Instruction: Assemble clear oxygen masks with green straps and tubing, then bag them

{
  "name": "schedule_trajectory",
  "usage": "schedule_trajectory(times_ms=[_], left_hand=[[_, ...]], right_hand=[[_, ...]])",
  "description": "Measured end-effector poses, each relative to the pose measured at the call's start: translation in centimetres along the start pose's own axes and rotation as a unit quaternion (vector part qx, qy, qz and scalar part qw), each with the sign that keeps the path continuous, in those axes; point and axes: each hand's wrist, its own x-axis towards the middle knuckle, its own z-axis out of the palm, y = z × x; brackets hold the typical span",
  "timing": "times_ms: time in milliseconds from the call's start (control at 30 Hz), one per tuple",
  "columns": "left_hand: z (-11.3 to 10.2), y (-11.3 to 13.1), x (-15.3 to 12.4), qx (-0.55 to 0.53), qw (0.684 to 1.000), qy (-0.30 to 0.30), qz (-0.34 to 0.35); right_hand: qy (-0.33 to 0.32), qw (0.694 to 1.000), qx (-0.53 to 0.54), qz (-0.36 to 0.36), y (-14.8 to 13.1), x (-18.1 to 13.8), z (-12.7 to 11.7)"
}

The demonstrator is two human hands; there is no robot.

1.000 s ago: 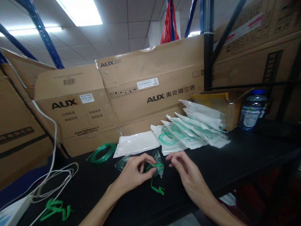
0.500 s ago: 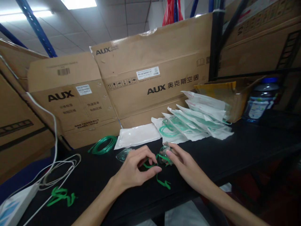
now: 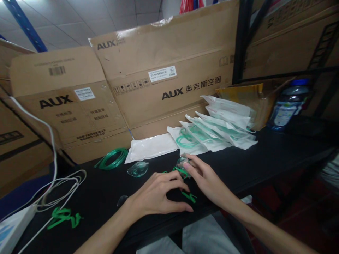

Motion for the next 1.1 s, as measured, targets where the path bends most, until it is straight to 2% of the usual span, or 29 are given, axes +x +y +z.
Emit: schedule_trajectory(times_ms=[333,500,567,633,733,833,933,1100], left_hand=[[1.3,0.6,0.7,0.037,0.998,0.030,-0.045],[1.2,0.3,0.5,0.021,1.000,0.021,-0.005],[0.9,0.0,0.4,-0.015,0.998,0.060,0.019],[0.5,-0.4,0.3,-0.042,0.989,0.140,0.023],[-0.2,-1.2,0.2,-0.057,0.962,0.268,0.000],[-0.7,-1.8,0.2,-0.071,0.934,0.349,-0.027],[-0.7,-2.2,0.1,-0.104,0.917,0.382,-0.051],[-0.5,-2.2,-0.2,-0.145,0.912,0.380,-0.057]], right_hand=[[-0.004,1.000,0.018,0.003,0.2,0.1,0.0],[0.016,0.998,0.065,0.010,0.0,0.1,0.1],[0.030,0.995,0.094,0.023,-0.2,0.2,0.1],[0.033,0.992,0.114,0.033,-0.4,0.3,0.1],[0.017,0.990,0.136,0.034,-0.8,0.3,0.0],[-0.016,0.986,0.159,0.035,-1.0,0.0,-0.2],[-0.055,0.982,0.181,0.025,-1.0,-0.3,-0.4],[-0.098,0.975,0.200,-0.014,-0.6,-0.6,-0.5]])
